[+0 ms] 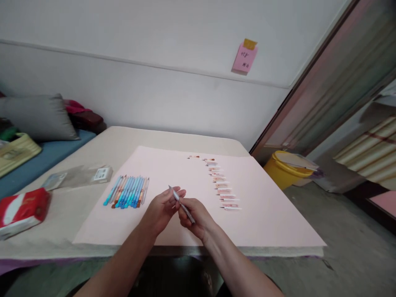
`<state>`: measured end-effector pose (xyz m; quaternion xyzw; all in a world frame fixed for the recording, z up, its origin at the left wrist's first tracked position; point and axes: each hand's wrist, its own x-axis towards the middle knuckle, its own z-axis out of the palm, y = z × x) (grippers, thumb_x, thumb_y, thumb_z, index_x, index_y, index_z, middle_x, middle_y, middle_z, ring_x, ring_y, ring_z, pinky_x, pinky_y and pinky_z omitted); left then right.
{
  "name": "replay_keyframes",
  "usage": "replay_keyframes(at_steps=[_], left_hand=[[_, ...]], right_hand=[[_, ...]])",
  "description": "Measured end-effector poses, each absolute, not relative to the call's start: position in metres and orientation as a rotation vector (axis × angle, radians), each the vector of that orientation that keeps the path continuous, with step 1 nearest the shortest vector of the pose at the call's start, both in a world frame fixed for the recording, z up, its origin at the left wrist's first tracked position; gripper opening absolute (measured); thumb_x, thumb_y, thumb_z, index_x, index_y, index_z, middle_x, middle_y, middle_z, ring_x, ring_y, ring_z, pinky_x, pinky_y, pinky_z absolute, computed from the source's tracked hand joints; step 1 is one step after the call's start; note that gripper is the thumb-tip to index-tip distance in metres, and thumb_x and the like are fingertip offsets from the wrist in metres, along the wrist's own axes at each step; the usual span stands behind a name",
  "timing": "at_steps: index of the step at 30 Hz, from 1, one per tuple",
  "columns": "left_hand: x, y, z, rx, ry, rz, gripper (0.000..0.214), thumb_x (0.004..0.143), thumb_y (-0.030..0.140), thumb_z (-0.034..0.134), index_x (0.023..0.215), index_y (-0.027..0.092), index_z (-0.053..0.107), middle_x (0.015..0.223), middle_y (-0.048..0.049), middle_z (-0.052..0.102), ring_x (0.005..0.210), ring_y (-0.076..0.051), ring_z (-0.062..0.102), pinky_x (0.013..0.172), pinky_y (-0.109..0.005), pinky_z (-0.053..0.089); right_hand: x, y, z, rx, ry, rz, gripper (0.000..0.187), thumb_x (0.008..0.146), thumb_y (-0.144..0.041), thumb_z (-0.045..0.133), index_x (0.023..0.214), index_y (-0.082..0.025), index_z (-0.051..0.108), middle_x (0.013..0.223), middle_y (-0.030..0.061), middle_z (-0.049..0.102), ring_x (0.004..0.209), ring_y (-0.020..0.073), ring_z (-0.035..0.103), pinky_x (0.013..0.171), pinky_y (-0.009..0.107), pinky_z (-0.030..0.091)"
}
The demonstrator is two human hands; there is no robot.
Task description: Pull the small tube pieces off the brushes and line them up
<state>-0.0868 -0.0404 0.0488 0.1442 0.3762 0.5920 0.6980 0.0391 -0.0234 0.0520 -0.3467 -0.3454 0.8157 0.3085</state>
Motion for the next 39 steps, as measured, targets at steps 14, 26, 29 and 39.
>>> replay_keyframes(at_steps=[14,26,29,39], left_hand=[[-0.084,-0.039,0.042,0.303,0.898,1.401,0.022,0.074,0.033,0.067,0.077,0.012,0.062,0.076,-0.0072,0.066,0.07,-0.014,0.06,0.064,-0.025,0.045],[-0.083,-0.043,0.045,0.333,0.823,1.36,0.02,0.074,0.033,0.067,0.073,0.014,0.06,0.072,-0.0034,0.063,0.062,-0.011,0.056,0.065,-0.025,0.045],[-0.085,-0.042,0.046,0.286,0.794,1.358,0.021,0.075,0.029,0.066,0.09,0.014,0.064,0.097,-0.0114,0.066,0.09,-0.019,0.06,0.079,-0.031,0.046],[-0.087,-0.042,0.049,0.381,0.796,1.351,0.016,0.076,0.029,0.064,0.081,0.014,0.062,0.08,-0.0053,0.064,0.07,-0.014,0.059,0.074,-0.03,0.045]], right_hand=[[0.027,-0.027,0.046,-1.006,-0.933,2.022,0.028,0.074,-0.038,0.059,0.061,-0.013,0.056,0.035,-0.0034,0.045,0.027,0.0051,0.032,0.033,0.019,0.016],[0.036,-0.025,0.046,-0.952,-0.794,2.181,0.028,0.074,-0.039,0.063,0.064,-0.013,0.055,0.034,-0.0052,0.043,0.028,0.0044,0.03,0.035,0.019,0.016],[0.041,-0.023,0.049,-0.942,-0.784,2.181,0.025,0.074,-0.037,0.062,0.066,-0.014,0.057,0.033,-0.0067,0.041,0.027,0.0041,0.027,0.034,0.019,0.015],[0.046,-0.021,0.051,-0.924,-0.857,2.209,0.028,0.075,-0.04,0.061,0.068,-0.013,0.056,0.033,-0.0065,0.041,0.027,0.0043,0.027,0.035,0.02,0.015]])
